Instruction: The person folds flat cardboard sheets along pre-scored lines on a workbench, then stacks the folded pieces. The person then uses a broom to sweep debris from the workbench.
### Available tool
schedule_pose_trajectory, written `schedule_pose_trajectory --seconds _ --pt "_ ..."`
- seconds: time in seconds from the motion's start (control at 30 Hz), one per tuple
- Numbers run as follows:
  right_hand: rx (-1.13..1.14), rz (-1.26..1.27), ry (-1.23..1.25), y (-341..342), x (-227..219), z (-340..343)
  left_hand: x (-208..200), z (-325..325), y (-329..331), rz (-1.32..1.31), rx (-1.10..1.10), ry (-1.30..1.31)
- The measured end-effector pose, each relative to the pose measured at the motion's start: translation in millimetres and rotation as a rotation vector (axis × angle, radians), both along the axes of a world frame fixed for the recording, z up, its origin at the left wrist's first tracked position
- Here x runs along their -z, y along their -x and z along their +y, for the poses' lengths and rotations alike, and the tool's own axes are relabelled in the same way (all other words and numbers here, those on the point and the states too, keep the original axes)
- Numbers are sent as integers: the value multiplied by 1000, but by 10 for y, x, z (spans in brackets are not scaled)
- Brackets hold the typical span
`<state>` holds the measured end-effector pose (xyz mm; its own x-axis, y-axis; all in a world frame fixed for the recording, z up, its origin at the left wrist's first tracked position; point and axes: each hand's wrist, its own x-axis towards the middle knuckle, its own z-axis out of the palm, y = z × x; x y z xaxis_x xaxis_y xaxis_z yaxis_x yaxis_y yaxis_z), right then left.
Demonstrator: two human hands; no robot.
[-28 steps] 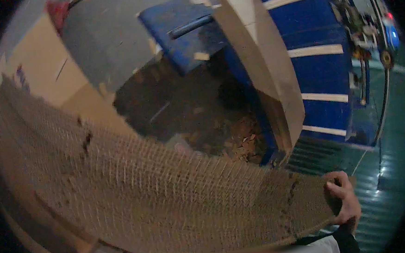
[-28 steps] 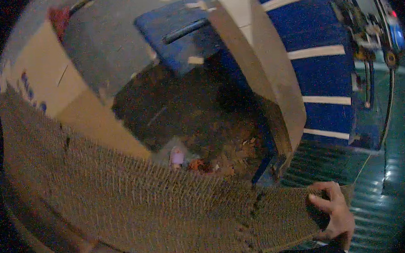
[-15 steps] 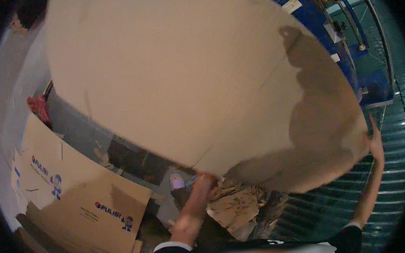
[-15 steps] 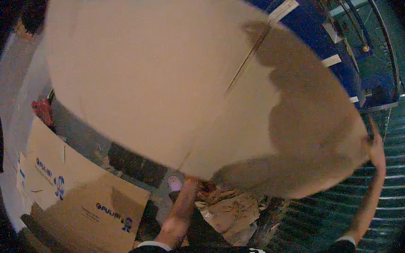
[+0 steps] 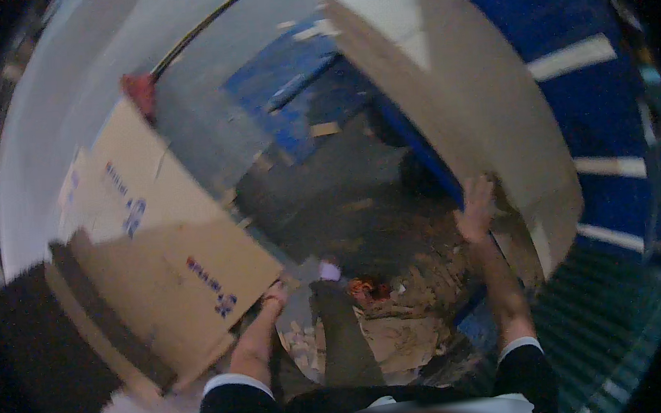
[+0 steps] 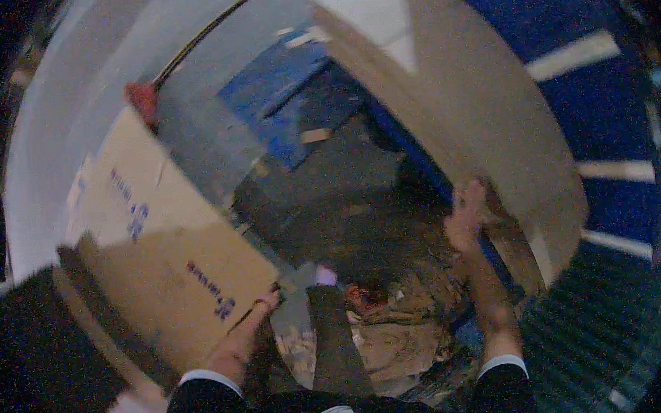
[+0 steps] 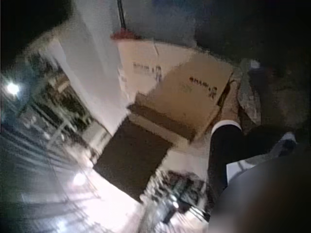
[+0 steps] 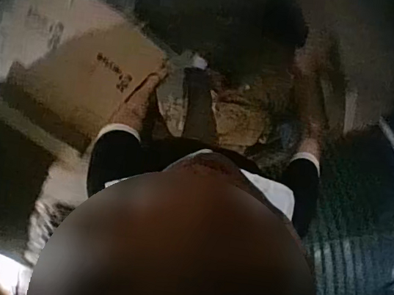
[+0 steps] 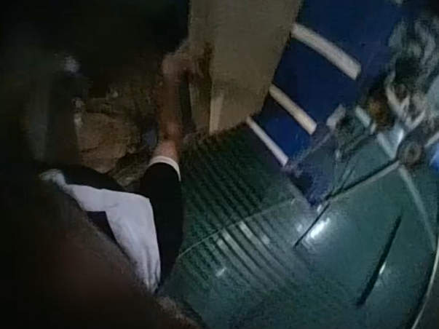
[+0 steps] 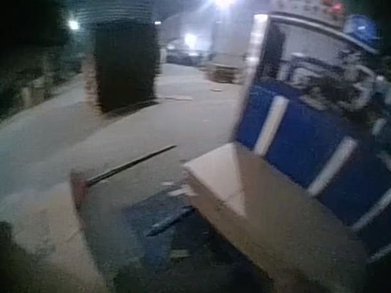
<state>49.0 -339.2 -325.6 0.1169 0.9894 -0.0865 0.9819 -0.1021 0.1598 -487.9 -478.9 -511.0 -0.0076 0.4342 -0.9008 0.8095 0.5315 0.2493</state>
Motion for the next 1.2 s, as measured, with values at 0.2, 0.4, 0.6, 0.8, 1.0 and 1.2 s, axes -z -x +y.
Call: schedule_pose_trajectory --seconds 0.2,0.4,0.6,0.8,1.0,1.2 --pt "240 66 373 224 614 757 -486 -1914 2086 459 -300 202" --pt "-113 375 683 2344 1147 79 -456 -3123 2340 572 -846 250" --pt "-504 570 1007 4955 1409 -853 14 -4499 3396 213 -1304 308" --pt "-457 691 1255 7009 1700 -1481 16 -5080 5333 131 -2595 -349" --pt "-426 606 1277 7762 2391 -1885 182 -5546 7024 154 -2726 -639" --pt "-469 367 1379 7829 2617 -2154 548 -5894 7698 105 -2692 -707"
